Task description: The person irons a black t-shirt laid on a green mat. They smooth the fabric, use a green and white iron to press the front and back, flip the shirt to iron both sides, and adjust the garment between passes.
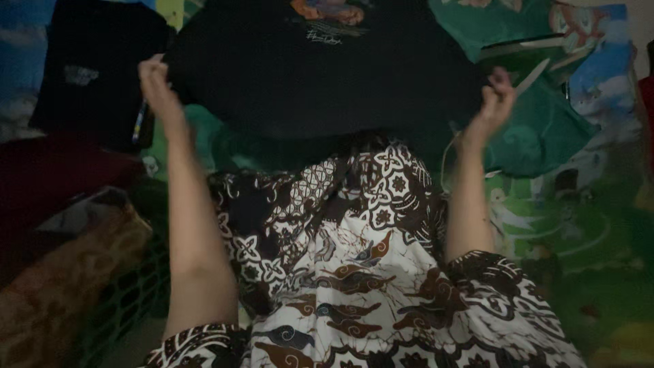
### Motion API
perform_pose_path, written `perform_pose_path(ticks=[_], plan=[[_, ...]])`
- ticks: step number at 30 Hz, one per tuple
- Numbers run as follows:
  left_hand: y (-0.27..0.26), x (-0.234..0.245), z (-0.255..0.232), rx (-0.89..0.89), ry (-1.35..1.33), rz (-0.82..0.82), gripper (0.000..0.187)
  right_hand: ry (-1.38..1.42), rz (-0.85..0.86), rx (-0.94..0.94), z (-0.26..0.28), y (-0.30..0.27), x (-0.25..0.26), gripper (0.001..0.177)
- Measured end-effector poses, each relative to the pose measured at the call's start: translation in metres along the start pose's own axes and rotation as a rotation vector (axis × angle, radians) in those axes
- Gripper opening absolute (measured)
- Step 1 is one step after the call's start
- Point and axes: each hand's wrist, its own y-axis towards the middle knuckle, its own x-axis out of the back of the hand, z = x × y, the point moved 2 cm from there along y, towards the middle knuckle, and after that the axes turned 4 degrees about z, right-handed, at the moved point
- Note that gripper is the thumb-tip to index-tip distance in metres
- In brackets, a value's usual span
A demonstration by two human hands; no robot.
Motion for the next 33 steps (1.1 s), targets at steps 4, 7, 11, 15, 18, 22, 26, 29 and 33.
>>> perform_pose_path(ticks=[4,7,11,15,18,22,26,29,33], plan=[[-0.048,0.010,-0.069,-0.003,-0.166,0.034,0.022,0.147,0.092,-0.097,0.061,-0.028,0.030,0.013],[-0.074,0.015,-0.081,-0.049,-0.063,0.098,0.018,0.225,0.170,-0.103,0.067,-0.034,0.048,0.010],[-0.104,0.024,-0.082,0.047,0.127,0.271,0.016,-0.018,0.233,-0.116,0.062,-0.043,0.078,0.012],[-0.145,0.053,-0.100,0.270,0.087,0.397,0.013,-0.104,0.257,-0.136,0.074,-0.044,0.129,0.011],[-0.175,0.068,-0.117,0.421,0.103,0.608,0.016,-0.084,0.322,-0.309,0.081,-0.052,0.168,0.022],[-0.200,0.050,-0.120,0.901,0.500,0.902,0.030,-0.517,0.562,-0.571,0.072,-0.060,0.178,0.020],[-0.179,0.030,-0.106,1.030,0.768,1.144,0.055,-1.065,0.804,-0.744,0.059,-0.062,0.143,0.042],[-0.146,0.026,-0.061,1.015,0.799,1.016,0.061,-1.219,0.765,-0.852,0.040,-0.044,0.132,0.051],[-0.105,0.013,0.051,0.788,0.674,0.767,0.075,-1.084,0.335,-0.611,-0.029,-0.013,0.143,0.067]])
